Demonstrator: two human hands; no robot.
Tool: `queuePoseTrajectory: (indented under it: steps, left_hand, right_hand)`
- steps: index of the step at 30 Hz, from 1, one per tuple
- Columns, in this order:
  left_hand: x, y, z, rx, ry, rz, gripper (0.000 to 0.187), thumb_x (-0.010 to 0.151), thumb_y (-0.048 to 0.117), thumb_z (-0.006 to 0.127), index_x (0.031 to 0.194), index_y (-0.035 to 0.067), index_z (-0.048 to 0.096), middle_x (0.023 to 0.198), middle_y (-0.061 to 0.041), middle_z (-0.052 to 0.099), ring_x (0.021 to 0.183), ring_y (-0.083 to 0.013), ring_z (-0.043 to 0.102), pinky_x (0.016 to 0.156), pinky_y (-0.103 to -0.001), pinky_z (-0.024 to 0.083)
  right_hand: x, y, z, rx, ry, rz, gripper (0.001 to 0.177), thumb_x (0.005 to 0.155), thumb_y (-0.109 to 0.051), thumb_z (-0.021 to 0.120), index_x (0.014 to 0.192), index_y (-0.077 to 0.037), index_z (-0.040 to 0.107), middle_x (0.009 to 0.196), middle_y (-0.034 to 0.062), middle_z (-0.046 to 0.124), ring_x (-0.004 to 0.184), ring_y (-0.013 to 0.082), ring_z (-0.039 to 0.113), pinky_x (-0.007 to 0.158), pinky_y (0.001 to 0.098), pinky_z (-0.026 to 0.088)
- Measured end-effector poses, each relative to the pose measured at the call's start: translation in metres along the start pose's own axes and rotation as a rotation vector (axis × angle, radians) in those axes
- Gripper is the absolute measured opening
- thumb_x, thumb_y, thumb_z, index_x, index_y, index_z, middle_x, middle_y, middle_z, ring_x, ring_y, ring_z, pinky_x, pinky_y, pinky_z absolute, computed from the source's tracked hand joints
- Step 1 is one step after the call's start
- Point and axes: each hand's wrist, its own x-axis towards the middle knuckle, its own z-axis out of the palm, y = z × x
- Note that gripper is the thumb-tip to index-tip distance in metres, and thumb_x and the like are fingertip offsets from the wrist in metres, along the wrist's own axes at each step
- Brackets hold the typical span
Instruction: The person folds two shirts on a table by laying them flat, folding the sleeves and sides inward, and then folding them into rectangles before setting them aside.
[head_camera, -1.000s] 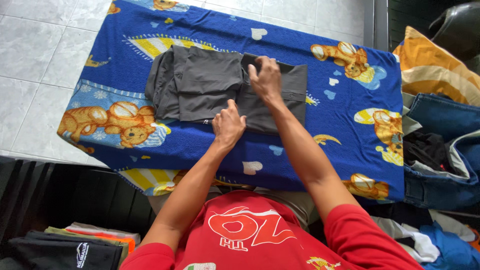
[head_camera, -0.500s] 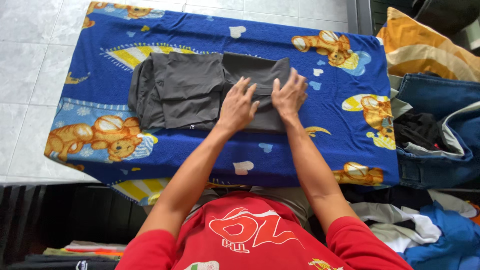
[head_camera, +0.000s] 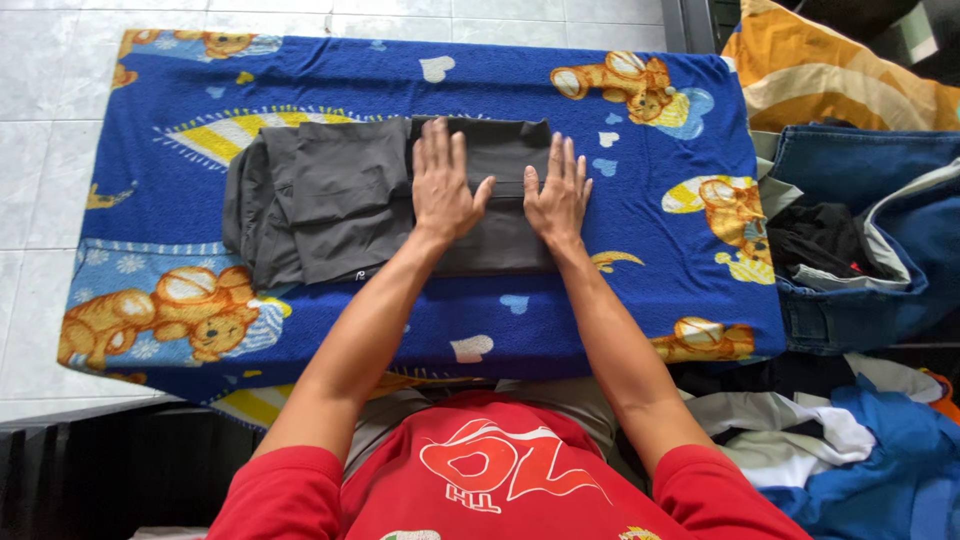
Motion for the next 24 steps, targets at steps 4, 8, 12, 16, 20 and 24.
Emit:
queuePoseTrajectory:
  steps: [4, 8, 12, 16, 20, 24]
  left_hand:
    - [0.033, -0.013, 0.028, -0.238, -0.137, 0.195, 0.080, 0.102, 0.060, 0.048, 0.161, 0.006, 0.037, 0.172, -0.022, 0.018, 0.161, -0.0381, 0.011, 0.130, -0.053, 0.009]
    - [0.031, -0.016, 0.030, -0.113, -0.150, 0.067, 0.094, 0.094, 0.068, 0.052, 0.161, 0.006, 0.032, 0.171, -0.019, 0.015, 0.159, -0.0362, 0.007, 0.128, -0.054, 0.006]
    - [0.023, -0.011, 0.010, -0.060, -0.187, -0.117, 0.118, 0.084, 0.078, 0.054, 0.159, -0.007, 0.022, 0.167, -0.032, 0.009, 0.155, -0.0425, 0.000, 0.125, -0.054, 0.003]
    - [0.029, -0.002, -0.011, -0.032, -0.239, -0.137, 0.123, 0.083, 0.080, 0.054, 0.157, -0.011, 0.018, 0.164, -0.036, 0.006, 0.153, -0.0454, -0.002, 0.124, -0.055, 0.000]
    - [0.010, 0.006, -0.019, 0.019, -0.123, -0.025, 0.103, 0.093, 0.065, 0.056, 0.158, -0.009, 0.024, 0.167, -0.031, 0.014, 0.156, -0.0461, 0.004, 0.127, -0.055, 0.005]
    - [-0.039, 0.023, -0.007, -0.137, -0.130, 0.038, 0.086, 0.101, 0.052, 0.054, 0.157, -0.009, 0.029, 0.168, -0.029, 0.021, 0.161, -0.0413, 0.012, 0.130, -0.051, 0.010]
  right_hand:
    - [0.007, -0.003, 0.003, -0.221, -0.009, -0.277, 0.066, 0.103, -0.042, 0.048, 0.163, -0.021, 0.032, 0.174, 0.0064, 0.025, 0.160, 0.0363, 0.014, 0.127, 0.0611, 0.009]
    - [0.034, -0.014, 0.004, -0.304, -0.180, -0.238, 0.073, 0.102, -0.051, 0.045, 0.163, -0.015, 0.026, 0.171, 0.0055, 0.018, 0.159, 0.0345, 0.008, 0.127, 0.0582, 0.004]
    - [0.043, -0.013, 0.006, -0.260, -0.187, -0.112, 0.089, 0.096, -0.058, 0.048, 0.163, -0.007, 0.017, 0.171, 0.0094, 0.009, 0.157, 0.0333, 0.007, 0.123, 0.0577, 0.001]
    - [0.046, -0.007, 0.009, -0.145, -0.129, -0.119, 0.090, 0.097, -0.059, 0.051, 0.162, -0.006, 0.017, 0.170, 0.0167, 0.009, 0.155, 0.0365, 0.009, 0.122, 0.0584, 0.005]
    - [0.016, -0.005, -0.018, 0.062, 0.142, 0.094, 0.075, 0.092, -0.050, 0.062, 0.154, -0.009, 0.050, 0.156, 0.0167, 0.052, 0.146, 0.0322, 0.051, 0.124, 0.0422, 0.043]
    - [0.001, -0.007, -0.045, -0.013, -0.098, 0.300, 0.072, 0.082, -0.051, 0.078, 0.134, -0.005, 0.059, 0.137, 0.0207, 0.061, 0.126, 0.0368, 0.060, 0.103, 0.0464, 0.048]
